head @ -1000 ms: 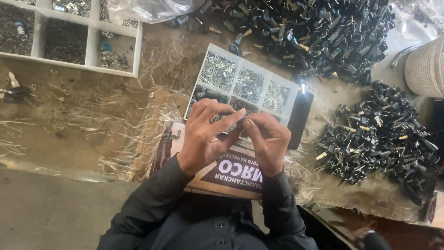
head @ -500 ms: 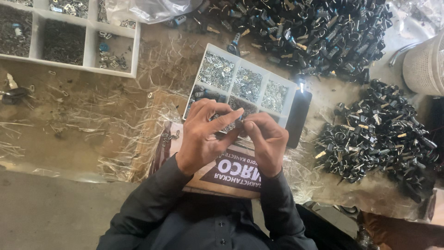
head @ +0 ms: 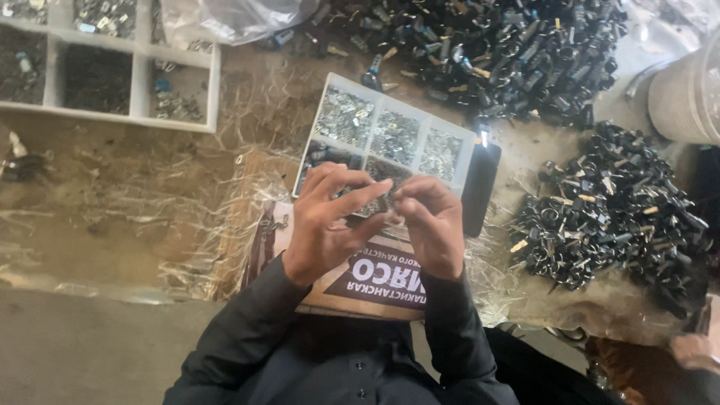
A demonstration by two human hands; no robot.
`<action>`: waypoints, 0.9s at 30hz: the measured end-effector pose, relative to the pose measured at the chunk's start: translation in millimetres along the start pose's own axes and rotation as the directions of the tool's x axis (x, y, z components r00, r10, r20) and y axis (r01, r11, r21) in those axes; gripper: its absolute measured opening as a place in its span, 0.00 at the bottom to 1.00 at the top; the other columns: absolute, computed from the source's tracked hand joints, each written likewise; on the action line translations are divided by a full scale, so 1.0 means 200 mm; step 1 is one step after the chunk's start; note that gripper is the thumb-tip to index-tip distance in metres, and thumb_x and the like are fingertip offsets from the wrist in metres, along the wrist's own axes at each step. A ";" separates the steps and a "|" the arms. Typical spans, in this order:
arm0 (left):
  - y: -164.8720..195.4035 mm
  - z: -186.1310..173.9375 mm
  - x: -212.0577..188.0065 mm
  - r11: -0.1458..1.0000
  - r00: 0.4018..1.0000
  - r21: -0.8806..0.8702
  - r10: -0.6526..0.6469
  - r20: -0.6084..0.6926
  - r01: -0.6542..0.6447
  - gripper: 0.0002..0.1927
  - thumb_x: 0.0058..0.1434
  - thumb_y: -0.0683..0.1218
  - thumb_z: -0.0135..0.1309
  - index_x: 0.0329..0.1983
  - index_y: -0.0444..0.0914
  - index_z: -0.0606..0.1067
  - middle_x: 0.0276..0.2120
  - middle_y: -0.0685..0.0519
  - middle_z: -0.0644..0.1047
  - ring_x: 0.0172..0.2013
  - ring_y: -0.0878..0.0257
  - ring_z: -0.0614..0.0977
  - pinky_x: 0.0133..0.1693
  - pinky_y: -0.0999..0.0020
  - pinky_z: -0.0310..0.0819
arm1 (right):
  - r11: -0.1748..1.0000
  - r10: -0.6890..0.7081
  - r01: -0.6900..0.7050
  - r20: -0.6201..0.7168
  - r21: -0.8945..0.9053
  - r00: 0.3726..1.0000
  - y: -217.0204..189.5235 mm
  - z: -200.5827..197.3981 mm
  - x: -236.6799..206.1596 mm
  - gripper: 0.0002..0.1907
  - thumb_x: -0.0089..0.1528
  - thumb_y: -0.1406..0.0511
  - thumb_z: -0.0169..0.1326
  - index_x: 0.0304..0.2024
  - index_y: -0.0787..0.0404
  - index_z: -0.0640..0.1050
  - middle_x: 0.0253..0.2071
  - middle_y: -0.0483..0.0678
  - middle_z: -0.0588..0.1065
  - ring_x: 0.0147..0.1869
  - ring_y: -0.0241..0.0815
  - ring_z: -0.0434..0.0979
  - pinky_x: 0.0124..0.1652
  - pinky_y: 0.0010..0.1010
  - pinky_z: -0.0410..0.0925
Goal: The person sits at a workbench and assembles small cylindrical metal connectors by hand, picking parts from a compartment organizer box and threading them together one at a time, placing finished assemblies aside and taking new components from the box.
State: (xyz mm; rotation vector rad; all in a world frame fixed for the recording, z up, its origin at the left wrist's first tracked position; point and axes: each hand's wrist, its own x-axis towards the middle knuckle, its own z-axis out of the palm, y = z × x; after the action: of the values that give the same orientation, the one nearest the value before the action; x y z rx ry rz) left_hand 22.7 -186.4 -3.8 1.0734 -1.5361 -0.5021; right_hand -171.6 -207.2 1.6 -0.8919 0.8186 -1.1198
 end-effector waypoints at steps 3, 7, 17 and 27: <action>0.02 -0.01 0.01 0.999 1.000 -0.030 0.016 0.005 -0.015 0.24 0.52 0.42 0.72 0.53 0.41 0.81 0.46 0.52 0.79 0.49 0.54 0.78 0.57 0.57 0.72 | 0.974 -0.100 0.075 -0.104 -0.215 0.990 -0.05 -0.08 -0.07 0.07 0.62 0.71 0.62 0.42 0.65 0.79 0.44 0.47 0.77 0.45 0.37 0.76 0.44 0.29 0.71; 0.08 -0.01 0.00 0.995 0.998 -0.073 -0.067 -0.010 0.067 0.21 0.54 0.39 0.71 0.51 0.38 0.80 0.46 0.50 0.79 0.51 0.53 0.79 0.58 0.58 0.74 | 0.038 -0.530 0.056 0.028 -0.998 0.848 -0.18 -0.27 -0.19 0.09 0.61 0.69 0.64 0.43 0.61 0.80 0.45 0.47 0.77 0.46 0.44 0.76 0.47 0.35 0.69; 0.15 0.10 -0.14 0.996 0.997 -0.053 -0.079 0.000 0.079 0.21 0.55 0.39 0.71 0.52 0.38 0.80 0.48 0.49 0.78 0.51 0.55 0.80 0.54 0.62 0.76 | -0.430 -0.621 -0.217 0.113 -0.877 0.776 -0.47 -1.05 -0.22 0.18 0.57 0.66 0.63 0.50 0.58 0.82 0.47 0.54 0.75 0.56 0.58 0.71 0.50 0.44 0.66; 0.29 0.18 -0.25 0.995 0.995 -0.019 -0.096 -0.024 0.096 0.21 0.56 0.39 0.70 0.53 0.38 0.80 0.49 0.49 0.79 0.52 0.56 0.80 0.54 0.62 0.76 | -0.216 -0.771 -0.043 0.143 -0.975 0.620 -0.61 -1.13 -0.65 0.06 0.69 0.70 0.61 0.47 0.66 0.79 0.54 0.55 0.79 0.60 0.54 0.76 0.58 0.42 0.70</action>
State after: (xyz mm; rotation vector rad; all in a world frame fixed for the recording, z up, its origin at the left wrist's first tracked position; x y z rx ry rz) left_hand -34.5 -124.5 6.3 1.1394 -1.4604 -0.5655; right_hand -450.6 -144.7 29.0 -2.3963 2.1971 -1.2595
